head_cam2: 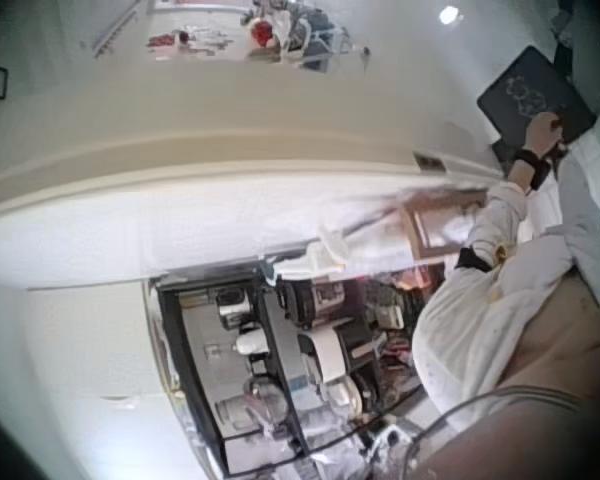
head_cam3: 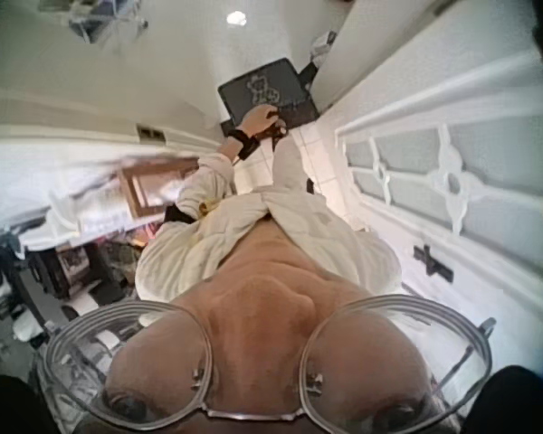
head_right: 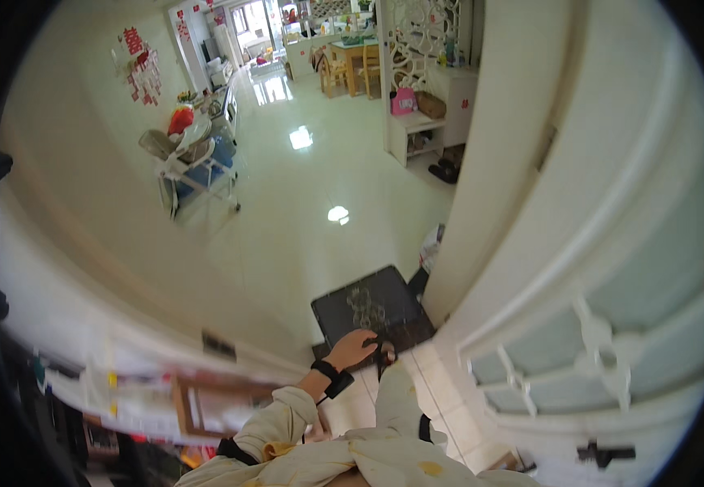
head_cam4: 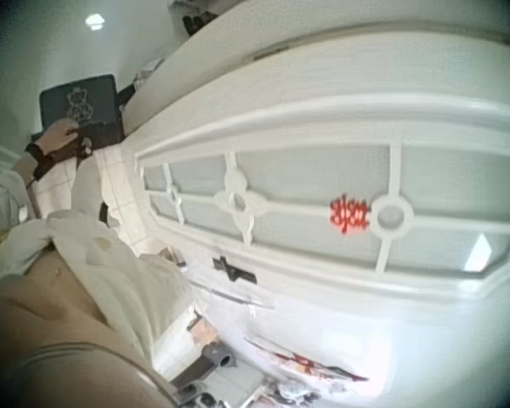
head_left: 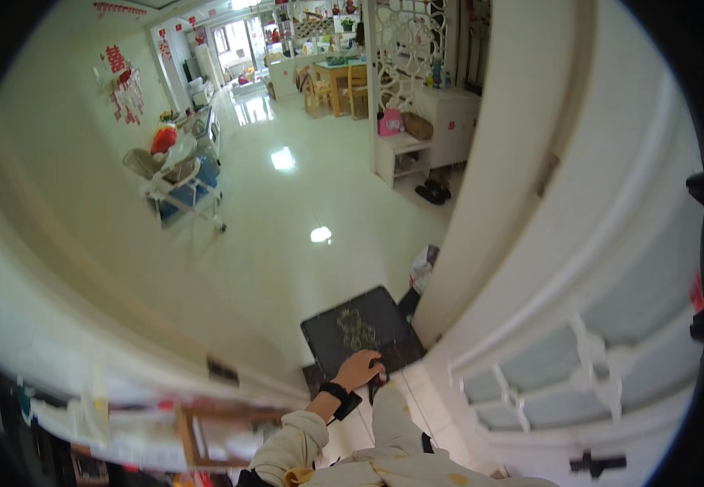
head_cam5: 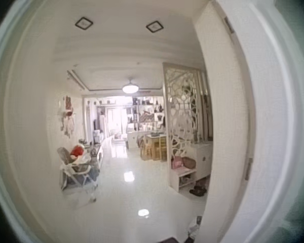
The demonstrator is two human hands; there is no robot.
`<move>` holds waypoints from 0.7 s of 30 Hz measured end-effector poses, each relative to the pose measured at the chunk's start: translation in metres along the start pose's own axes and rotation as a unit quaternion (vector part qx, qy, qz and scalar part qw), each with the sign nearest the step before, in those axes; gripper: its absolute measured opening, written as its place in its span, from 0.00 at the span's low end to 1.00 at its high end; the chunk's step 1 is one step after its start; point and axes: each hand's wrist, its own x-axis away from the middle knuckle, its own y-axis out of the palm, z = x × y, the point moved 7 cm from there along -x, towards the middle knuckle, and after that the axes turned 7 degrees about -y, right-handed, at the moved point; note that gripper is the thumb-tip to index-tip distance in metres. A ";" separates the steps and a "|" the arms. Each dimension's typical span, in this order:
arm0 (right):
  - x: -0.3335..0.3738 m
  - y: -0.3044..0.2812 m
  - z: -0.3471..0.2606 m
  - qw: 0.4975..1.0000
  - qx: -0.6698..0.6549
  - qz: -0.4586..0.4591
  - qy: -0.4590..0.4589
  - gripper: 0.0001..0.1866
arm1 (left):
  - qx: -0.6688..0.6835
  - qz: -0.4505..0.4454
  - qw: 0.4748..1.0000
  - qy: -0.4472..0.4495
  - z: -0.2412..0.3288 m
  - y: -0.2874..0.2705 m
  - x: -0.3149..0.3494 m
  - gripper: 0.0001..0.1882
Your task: The person cracks eggs into a bowl, retrieves another egg from the refrigerator, and separates the yolk from the white by hand. They rinse the yolk under running water, then stir noodles in a pan and add water from a kettle.
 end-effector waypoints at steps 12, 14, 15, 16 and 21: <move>-0.177 -0.841 -0.422 0.846 -0.062 0.387 -0.362 0.18 | 0.084 0.274 0.879 -0.380 -0.264 -0.271 -0.105 0.23; -0.173 -0.963 -0.475 0.788 -0.194 0.400 -0.425 0.17 | 0.097 0.298 0.843 -0.438 -0.310 -0.294 -0.110 0.29; -0.171 -1.009 -0.494 0.746 -0.253 0.393 -0.474 0.17 | 0.109 0.307 0.829 -0.455 -0.333 -0.307 -0.118 0.32; -0.183 -1.042 -0.501 0.764 -0.267 0.391 -0.437 0.17 | 0.127 0.320 0.810 -0.474 -0.358 -0.324 -0.133 0.31; -0.272 -1.121 -0.428 0.847 -0.105 0.437 -0.283 0.16 | 0.283 0.306 0.767 -0.488 -0.437 -0.415 -0.320 0.26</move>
